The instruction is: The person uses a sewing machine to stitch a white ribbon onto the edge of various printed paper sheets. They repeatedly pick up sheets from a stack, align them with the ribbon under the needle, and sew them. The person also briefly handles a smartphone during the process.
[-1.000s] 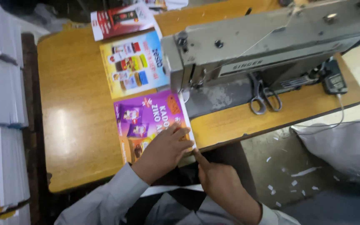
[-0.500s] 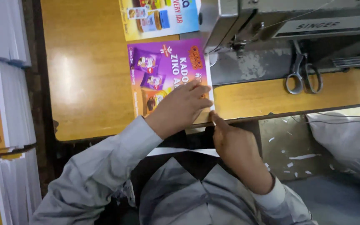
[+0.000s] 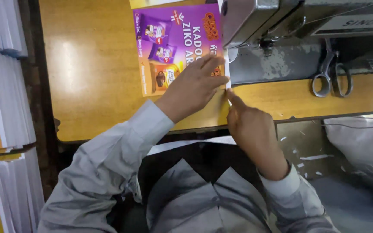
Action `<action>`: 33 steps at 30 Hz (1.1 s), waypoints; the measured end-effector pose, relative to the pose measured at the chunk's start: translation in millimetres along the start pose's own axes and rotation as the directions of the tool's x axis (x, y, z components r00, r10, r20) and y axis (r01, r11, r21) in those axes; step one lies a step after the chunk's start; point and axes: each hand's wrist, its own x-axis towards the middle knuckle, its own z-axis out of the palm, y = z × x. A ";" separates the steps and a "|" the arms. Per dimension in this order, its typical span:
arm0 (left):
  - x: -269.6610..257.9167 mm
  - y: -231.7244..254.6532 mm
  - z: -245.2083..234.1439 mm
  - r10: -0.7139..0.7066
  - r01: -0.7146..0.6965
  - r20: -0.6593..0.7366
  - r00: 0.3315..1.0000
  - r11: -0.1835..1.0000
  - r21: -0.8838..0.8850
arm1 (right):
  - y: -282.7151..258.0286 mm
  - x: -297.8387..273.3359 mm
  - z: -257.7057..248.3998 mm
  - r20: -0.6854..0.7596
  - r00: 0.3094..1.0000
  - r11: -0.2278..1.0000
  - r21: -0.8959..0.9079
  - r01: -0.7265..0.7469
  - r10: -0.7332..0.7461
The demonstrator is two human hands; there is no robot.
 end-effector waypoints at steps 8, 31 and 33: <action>12.4 -32.7 5.7 0.103 -0.103 -0.094 0.990 0.995 0.000 | 1.7 30.7 6.0 -0.091 0.995 0.997 0.061 0.046 -0.040; -25.4 38.4 28.6 0.092 -0.078 -0.137 0.986 0.991 0.106 | 9.4 -29.5 24.2 -0.122 0.975 0.982 -0.009 0.187 -0.186; -46.6 64.4 28.6 0.020 -0.006 -0.107 0.994 0.991 0.133 | 5.1 -54.5 35.6 -0.007 1.000 0.982 0.189 -0.016 0.018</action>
